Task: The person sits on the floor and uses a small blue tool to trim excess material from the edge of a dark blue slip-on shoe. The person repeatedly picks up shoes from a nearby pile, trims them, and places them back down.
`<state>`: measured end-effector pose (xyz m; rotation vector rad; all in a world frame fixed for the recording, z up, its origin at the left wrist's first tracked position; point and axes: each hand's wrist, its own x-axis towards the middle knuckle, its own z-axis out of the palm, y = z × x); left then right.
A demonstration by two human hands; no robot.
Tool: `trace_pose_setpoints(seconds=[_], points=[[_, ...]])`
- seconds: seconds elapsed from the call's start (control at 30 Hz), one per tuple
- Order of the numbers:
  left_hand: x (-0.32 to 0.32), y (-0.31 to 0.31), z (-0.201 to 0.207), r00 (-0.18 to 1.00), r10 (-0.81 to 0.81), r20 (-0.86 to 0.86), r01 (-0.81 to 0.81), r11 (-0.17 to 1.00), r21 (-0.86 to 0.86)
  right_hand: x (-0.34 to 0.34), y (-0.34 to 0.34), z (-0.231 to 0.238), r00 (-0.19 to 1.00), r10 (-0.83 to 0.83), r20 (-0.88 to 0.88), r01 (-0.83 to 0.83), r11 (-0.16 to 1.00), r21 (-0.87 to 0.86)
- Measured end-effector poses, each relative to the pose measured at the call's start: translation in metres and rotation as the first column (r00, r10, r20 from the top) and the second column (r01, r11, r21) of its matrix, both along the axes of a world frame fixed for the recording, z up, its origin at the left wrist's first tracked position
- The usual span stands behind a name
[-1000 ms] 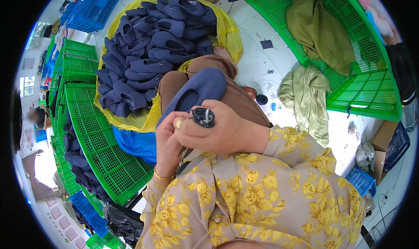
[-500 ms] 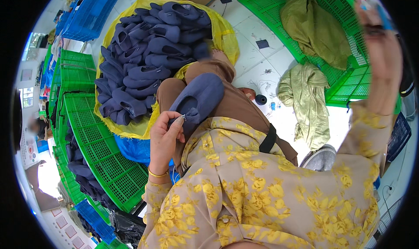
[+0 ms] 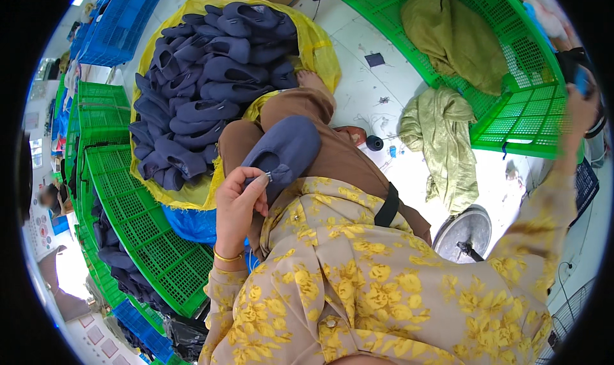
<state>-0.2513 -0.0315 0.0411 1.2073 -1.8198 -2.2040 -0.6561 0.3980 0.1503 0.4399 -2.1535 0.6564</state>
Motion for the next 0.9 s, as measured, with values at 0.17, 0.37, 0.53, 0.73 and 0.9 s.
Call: trace_pose_setpoints(seconds=[0.17,0.37,0.53,0.73,0.9], points=[[-0.027,0.016,0.015,1.000,-0.017,0.005,0.016,0.976,0.215,0.203,-0.183,-0.106,0.565,0.752,0.340,-0.810,0.428,0.400],[-0.022,0.018,0.014,0.998,0.061,0.002,-0.057,0.923,0.381,0.258,-0.252,-0.129,0.450,0.803,0.390,-0.893,0.416,0.175],[-0.012,0.019,0.000,0.996,0.080,-0.044,-0.087,0.980,-0.182,0.252,-0.273,-0.134,0.023,0.741,0.671,-0.539,0.574,-0.616],[-0.011,0.017,-0.026,0.998,0.068,0.003,-0.067,0.988,-0.137,0.262,-0.293,-0.153,-0.268,0.679,0.683,-0.190,0.658,-0.729],[-0.016,0.016,-0.020,0.977,0.167,0.133,-0.195,0.952,0.235,0.271,-0.285,-0.163,-0.215,0.667,0.713,-0.200,0.684,-0.701]])
